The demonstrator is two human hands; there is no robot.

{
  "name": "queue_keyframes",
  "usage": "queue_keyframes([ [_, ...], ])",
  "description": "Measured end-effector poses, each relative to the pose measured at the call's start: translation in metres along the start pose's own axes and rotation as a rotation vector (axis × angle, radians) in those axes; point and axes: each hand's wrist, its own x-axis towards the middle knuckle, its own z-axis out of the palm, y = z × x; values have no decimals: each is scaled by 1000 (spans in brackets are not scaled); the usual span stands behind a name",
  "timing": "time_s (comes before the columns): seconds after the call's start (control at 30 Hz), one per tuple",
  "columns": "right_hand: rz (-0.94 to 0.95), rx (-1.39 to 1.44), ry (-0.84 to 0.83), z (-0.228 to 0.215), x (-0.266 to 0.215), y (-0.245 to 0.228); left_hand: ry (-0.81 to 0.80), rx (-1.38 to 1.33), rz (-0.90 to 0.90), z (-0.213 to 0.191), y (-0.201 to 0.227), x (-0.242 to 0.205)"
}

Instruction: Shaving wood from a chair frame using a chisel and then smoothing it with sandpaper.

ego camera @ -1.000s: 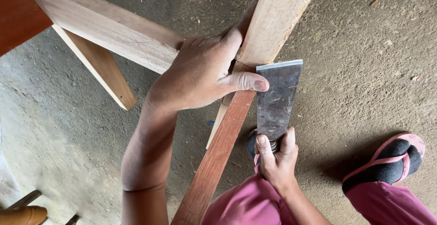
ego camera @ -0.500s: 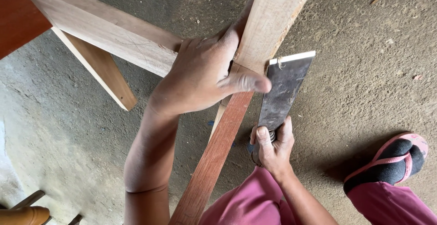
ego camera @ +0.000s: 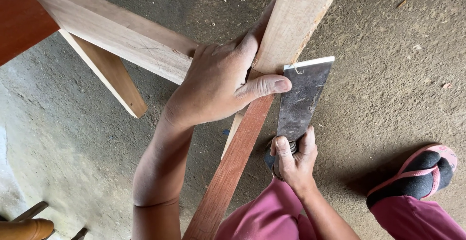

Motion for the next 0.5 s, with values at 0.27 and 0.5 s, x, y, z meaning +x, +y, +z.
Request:
queue_keyframes([
  [0.27, -19, 5, 16, 4, 7, 7, 113, 56, 25, 0, 8, 5],
  [0.5, -44, 58, 21, 4, 18, 8, 194, 25, -25, -3, 22, 10],
])
